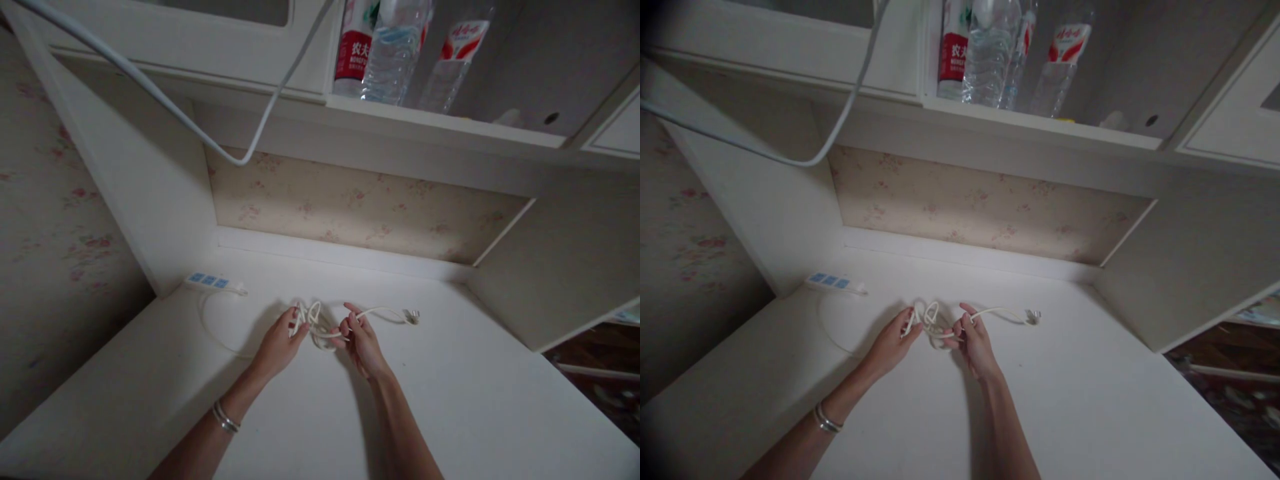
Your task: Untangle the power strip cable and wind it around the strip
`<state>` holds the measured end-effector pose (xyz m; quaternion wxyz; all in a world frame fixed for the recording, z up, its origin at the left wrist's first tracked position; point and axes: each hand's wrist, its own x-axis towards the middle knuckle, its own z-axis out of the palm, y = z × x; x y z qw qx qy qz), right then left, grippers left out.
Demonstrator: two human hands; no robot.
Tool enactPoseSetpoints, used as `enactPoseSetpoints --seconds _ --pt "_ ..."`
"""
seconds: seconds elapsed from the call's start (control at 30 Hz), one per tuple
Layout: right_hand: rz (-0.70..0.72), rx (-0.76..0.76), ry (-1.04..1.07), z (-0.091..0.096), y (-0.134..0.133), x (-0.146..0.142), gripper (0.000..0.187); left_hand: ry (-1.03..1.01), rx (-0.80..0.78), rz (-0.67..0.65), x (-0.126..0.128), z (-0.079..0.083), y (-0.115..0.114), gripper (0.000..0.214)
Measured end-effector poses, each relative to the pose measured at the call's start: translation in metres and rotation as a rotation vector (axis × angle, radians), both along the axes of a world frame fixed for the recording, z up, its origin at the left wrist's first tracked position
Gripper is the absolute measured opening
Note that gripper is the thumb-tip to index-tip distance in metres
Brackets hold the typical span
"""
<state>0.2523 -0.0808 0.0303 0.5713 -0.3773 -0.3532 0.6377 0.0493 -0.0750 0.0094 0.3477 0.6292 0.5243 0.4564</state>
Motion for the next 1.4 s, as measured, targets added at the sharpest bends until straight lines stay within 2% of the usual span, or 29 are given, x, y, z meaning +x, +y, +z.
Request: enactPoseSetpoints --seconds 0.1,0.2,0.43,0.57,0.7,0.83,0.93,1.03,1.13,1.23,1.4 --pt "0.035 0.014 0.025 -0.002 0.002 -0.005 0.05 -0.016 -0.093 -0.071 -0.009 -0.003 -0.005 0.048" --pt "0.005 0.012 0.045 -0.007 0.004 -0.005 0.051 -0.078 -0.163 -0.051 -0.02 -0.004 -0.008 0.047" --pt "-0.217 0.046 0.107 -0.008 0.006 0.011 0.045 -0.153 -0.149 0.049 -0.037 0.005 -0.001 0.04" --pt "-0.307 0.03 0.137 -0.009 0.007 0.021 0.043 -0.158 -0.174 -0.038 -0.037 0.007 -0.004 0.04" --pt "-0.264 0.004 0.111 -0.01 0.005 0.017 0.046 -0.177 -0.235 -0.084 -0.036 0.005 -0.004 0.038" --pt "-0.177 0.015 0.072 -0.007 0.0 0.005 0.044 -0.429 -0.491 -0.241 -0.04 0.007 -0.004 0.03" --pt "-0.125 0.046 0.02 -0.005 -0.004 -0.004 0.042 -0.432 -0.596 -0.226 -0.04 0.008 -0.006 0.04" --pt "-0.099 0.06 -0.067 -0.009 -0.006 -0.01 0.039 -0.245 -0.535 -0.163 -0.034 0.006 -0.009 0.045" --pt "-0.068 0.102 -0.227 -0.015 -0.007 -0.013 0.037 -0.121 -0.439 -0.17 -0.026 0.002 -0.012 0.036" --pt "-0.074 0.135 -0.385 -0.02 -0.007 -0.014 0.035 -0.113 -0.397 -0.192 -0.023 -0.002 -0.013 0.03" --pt "-0.091 0.144 -0.444 -0.019 -0.008 -0.019 0.027 -0.236 -0.322 -0.173 -0.022 -0.005 -0.009 0.04"
